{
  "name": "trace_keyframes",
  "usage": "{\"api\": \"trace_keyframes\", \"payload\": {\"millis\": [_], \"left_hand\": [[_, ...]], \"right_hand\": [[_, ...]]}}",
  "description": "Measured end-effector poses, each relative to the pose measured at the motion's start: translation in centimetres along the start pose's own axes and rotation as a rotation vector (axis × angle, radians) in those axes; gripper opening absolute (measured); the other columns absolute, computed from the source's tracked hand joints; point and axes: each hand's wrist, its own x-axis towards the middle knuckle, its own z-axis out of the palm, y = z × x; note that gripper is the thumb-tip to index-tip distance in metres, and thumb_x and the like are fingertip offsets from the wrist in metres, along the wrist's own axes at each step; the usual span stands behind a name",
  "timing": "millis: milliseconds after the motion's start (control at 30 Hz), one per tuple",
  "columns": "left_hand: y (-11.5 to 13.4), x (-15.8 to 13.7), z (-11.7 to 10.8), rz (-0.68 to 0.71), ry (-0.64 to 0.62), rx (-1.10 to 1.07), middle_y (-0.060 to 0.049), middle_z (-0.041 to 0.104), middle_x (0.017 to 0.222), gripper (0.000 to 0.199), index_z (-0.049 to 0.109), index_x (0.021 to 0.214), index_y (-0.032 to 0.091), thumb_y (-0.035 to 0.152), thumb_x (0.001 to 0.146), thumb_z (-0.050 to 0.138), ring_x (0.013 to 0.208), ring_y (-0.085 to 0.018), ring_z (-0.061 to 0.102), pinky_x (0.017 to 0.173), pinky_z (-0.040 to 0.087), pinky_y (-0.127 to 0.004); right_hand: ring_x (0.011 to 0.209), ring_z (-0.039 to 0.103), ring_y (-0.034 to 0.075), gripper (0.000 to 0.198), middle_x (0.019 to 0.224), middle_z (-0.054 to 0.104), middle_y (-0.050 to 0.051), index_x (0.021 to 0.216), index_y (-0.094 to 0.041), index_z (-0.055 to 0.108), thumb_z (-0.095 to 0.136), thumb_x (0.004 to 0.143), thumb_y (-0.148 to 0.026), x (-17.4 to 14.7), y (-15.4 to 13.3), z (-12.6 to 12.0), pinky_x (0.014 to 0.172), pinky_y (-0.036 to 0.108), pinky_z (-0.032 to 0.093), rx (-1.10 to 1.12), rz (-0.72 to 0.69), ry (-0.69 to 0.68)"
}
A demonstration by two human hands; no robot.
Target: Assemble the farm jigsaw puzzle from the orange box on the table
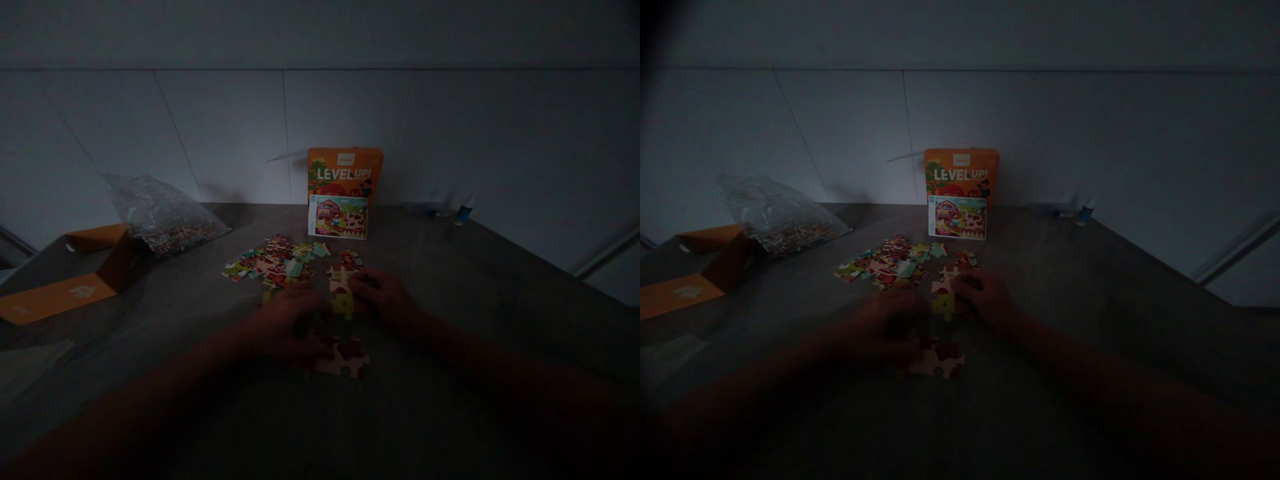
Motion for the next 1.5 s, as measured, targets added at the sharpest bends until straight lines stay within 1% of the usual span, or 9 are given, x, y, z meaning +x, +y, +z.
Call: {"api": "trace_keyframes", "payload": {"millis": [100,267,533,667,833,1033,1133,1333,1500], "left_hand": [[0.5,-0.1,-0.1,0.125,-0.140,0.039,-0.007,0.062,0.110,0.050,0.064,0.107,0.021,0.041,0.065,0.082,0.103,-0.025,0.057,0.089,0.048,-0.035],[0.2,0.0,0.0,0.124,-0.160,0.075,-0.007,0.060,0.101,0.026,0.065,0.098,0.019,0.030,0.076,0.072,0.093,-0.021,0.057,0.078,0.047,-0.030],[-0.7,-0.1,-0.1,0.076,-0.162,0.095,-0.006,0.057,0.097,0.027,0.068,0.108,0.022,0.035,0.084,0.065,0.090,-0.019,0.054,0.075,0.044,-0.030],[-0.8,-0.2,-0.1,0.081,-0.162,0.103,-0.005,0.057,0.095,0.032,0.068,0.116,0.029,0.036,0.085,0.066,0.089,-0.020,0.054,0.075,0.044,-0.031],[-0.3,-0.2,-0.4,0.098,-0.188,0.075,-0.004,0.059,0.091,0.028,0.071,0.111,0.030,0.037,0.084,0.068,0.085,-0.018,0.056,0.075,0.045,-0.030],[0.2,0.1,0.1,0.098,-0.005,-0.032,-0.008,0.060,0.116,0.027,0.071,0.113,0.027,0.032,0.087,0.065,0.105,-0.020,0.058,0.091,0.048,-0.032],[-0.4,0.3,0.6,0.086,0.044,-0.063,-0.006,0.067,0.105,0.024,0.070,0.111,0.022,0.028,0.092,0.058,0.098,-0.018,0.062,0.087,0.051,-0.031],[-3.6,0.3,0.4,-0.204,0.548,0.249,-0.008,0.070,0.105,0.023,0.071,0.104,0.020,0.025,0.088,0.056,0.102,-0.024,0.061,0.092,0.050,-0.043],[-4.6,0.4,-0.1,-0.339,0.517,0.295,-0.008,0.067,0.117,0.030,0.067,0.113,0.019,0.026,0.085,0.057,0.109,-0.027,0.058,0.096,0.047,-0.047]], "right_hand": [[0.051,0.058,0.012,0.043,0.069,0.065,-0.002,0.104,-0.021,0.059,0.075,0.070,-0.041,-1.4,-0.3,-0.7,0.046,0.023,0.046,0.100,0.051,0.025],[0.068,0.067,0.017,0.060,0.080,0.068,0.000,0.125,-0.024,0.052,0.075,0.070,-0.032,-3.8,-1.2,-0.7,0.056,0.027,0.053,-0.023,0.031,-0.097],[0.078,0.066,0.017,0.050,0.089,0.065,0.004,0.127,-0.020,0.057,0.065,0.079,-0.032,-4.7,-2.1,-0.2,0.069,0.030,0.056,-0.224,-0.038,-0.130],[0.070,0.065,0.017,0.045,0.096,0.066,0.008,0.117,-0.018,0.060,0.065,0.076,-0.037,-4.6,-1.9,-0.5,0.055,0.028,0.054,-0.168,0.039,-0.093],[0.049,0.054,0.011,0.030,0.067,0.062,0.002,0.090,-0.015,0.068,0.061,0.079,-0.043,-4.0,-1.8,-1.1,0.041,0.022,0.043,-0.277,0.087,0.002],[0.061,0.062,0.015,0.026,0.077,0.070,0.003,0.085,-0.017,0.069,0.062,0.078,-0.042,-3.7,-1.9,-0.7,0.054,0.025,0.048,-0.325,-0.036,0.047],[0.077,0.067,0.019,0.022,0.084,0.073,0.004,0.085,-0.020,0.071,0.061,0.081,-0.039,-3.6,-1.8,-0.2,0.069,0.029,0.051,-0.392,-0.121,0.038],[0.097,0.064,0.026,0.029,0.107,0.070,0.010,0.106,-0.018,0.068,0.060,0.080,-0.030,0.1,-0.2,-0.9,0.084,0.039,0.050,-0.762,-0.301,0.296],[0.115,0.056,0.028,0.036,0.126,0.064,0.011,0.120,-0.018,0.063,0.058,0.085,-0.026,3.3,0.9,-1.6,0.100,0.047,0.039,-1.024,-0.430,0.064]]}}
